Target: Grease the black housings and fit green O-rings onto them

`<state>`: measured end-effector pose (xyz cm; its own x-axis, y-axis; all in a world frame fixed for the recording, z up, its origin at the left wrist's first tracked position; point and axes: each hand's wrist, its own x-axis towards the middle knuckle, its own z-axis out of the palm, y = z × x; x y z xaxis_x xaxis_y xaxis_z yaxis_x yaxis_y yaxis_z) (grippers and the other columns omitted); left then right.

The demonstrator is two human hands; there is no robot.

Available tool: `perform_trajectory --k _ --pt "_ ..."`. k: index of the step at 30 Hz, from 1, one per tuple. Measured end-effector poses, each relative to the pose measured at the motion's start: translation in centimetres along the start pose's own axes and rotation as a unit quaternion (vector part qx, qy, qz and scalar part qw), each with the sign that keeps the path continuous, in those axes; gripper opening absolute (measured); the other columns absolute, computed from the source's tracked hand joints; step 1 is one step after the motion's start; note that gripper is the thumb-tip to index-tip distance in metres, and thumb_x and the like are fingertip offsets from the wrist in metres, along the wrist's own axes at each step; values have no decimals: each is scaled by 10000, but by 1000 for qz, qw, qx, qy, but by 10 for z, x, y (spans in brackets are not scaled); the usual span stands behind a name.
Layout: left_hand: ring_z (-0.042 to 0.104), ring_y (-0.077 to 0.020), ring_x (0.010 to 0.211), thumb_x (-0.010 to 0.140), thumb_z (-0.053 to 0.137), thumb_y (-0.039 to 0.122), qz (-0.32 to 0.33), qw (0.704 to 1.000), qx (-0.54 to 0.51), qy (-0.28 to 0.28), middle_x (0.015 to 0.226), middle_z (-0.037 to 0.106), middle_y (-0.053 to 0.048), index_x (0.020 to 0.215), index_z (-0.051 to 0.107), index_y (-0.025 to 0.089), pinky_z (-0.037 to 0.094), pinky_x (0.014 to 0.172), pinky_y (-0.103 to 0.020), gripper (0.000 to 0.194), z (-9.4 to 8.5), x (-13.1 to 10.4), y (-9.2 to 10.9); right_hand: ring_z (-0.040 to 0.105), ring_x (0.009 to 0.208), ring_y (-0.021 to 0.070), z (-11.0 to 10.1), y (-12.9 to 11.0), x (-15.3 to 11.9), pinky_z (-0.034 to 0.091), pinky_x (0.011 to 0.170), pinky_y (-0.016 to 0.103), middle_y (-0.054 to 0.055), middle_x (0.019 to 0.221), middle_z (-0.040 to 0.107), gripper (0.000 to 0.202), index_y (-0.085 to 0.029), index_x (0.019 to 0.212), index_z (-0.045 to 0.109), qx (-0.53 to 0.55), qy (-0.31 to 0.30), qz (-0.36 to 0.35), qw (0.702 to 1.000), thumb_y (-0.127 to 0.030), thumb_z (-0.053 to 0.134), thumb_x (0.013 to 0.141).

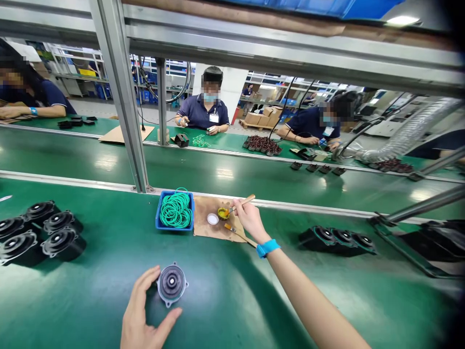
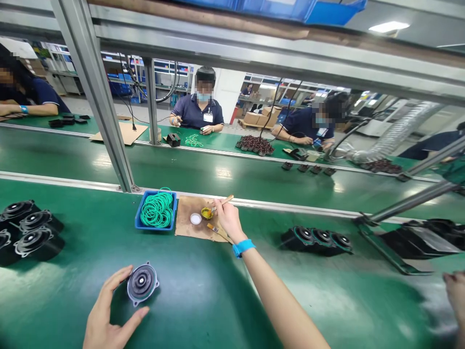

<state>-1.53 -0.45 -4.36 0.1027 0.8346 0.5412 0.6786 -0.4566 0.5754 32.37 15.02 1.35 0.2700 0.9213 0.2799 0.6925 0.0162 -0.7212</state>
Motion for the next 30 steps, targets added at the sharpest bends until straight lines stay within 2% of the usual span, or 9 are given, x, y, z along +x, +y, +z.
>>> perform_trajectory --k 3,6,9,12,17,22,26,30 --pt "703 -282 1025 805 713 442 -10 1000 13 9 1153 679 -126 1238 540 174 617 823 -384 538 3 -3 -2 647 587 232 5 3 1 442 612 312 49 561 638 583 -179 677 663 -21 -5 3 1000 -607 365 939" --pt "687 -277 1039 827 679 476 -53 998 -10 18 1152 672 -110 1220 555 189 588 879 -408 502 6 -7 1 646 588 229 8 7 2 439 610 312 50 567 640 574 -177 665 649 -37 -12 4 999 -578 356 953" --pt "658 -284 1078 844 641 525 -99 994 -44 27 1168 656 -108 1207 562 198 550 932 -433 495 8 -8 7 628 573 199 8 11 3 447 610 307 31 567 630 541 -169 693 645 -50 -17 1 999 -539 370 976" --pt "651 -285 1075 834 649 537 -114 992 -57 25 1167 657 -102 1194 571 206 539 933 -430 496 8 -7 11 606 561 165 4 14 4 466 629 304 -9 567 608 471 -163 754 641 -57 -25 -14 998 -499 410 992" --pt "646 -286 1082 838 648 523 -116 991 -66 30 1168 660 -98 1187 579 213 534 931 -423 473 9 -7 11 657 656 220 -5 8 0 502 686 344 63 668 676 468 -190 669 633 -49 -67 -85 993 -473 412 968" --pt "643 -278 1084 852 644 504 -105 991 -71 36 1171 657 -96 1198 572 215 528 942 -420 456 10 -7 11 695 878 256 -13 3 -14 534 815 377 84 961 739 316 -226 878 717 -11 -131 -171 976 -427 485 951" --pt "649 -281 1070 844 653 511 -99 991 -70 46 1163 660 -101 1190 580 208 534 932 -420 466 11 -8 10 690 842 263 -20 4 -25 538 755 381 101 953 728 294 -240 937 745 10 -171 -197 965 -450 539 934" --pt "655 -281 1061 841 657 510 -94 992 -69 51 1157 667 -96 1190 581 212 534 930 -421 465 12 -9 8 681 832 248 -27 4 -29 529 750 358 89 924 726 311 -252 929 766 49 -179 -182 966 -504 586 907"
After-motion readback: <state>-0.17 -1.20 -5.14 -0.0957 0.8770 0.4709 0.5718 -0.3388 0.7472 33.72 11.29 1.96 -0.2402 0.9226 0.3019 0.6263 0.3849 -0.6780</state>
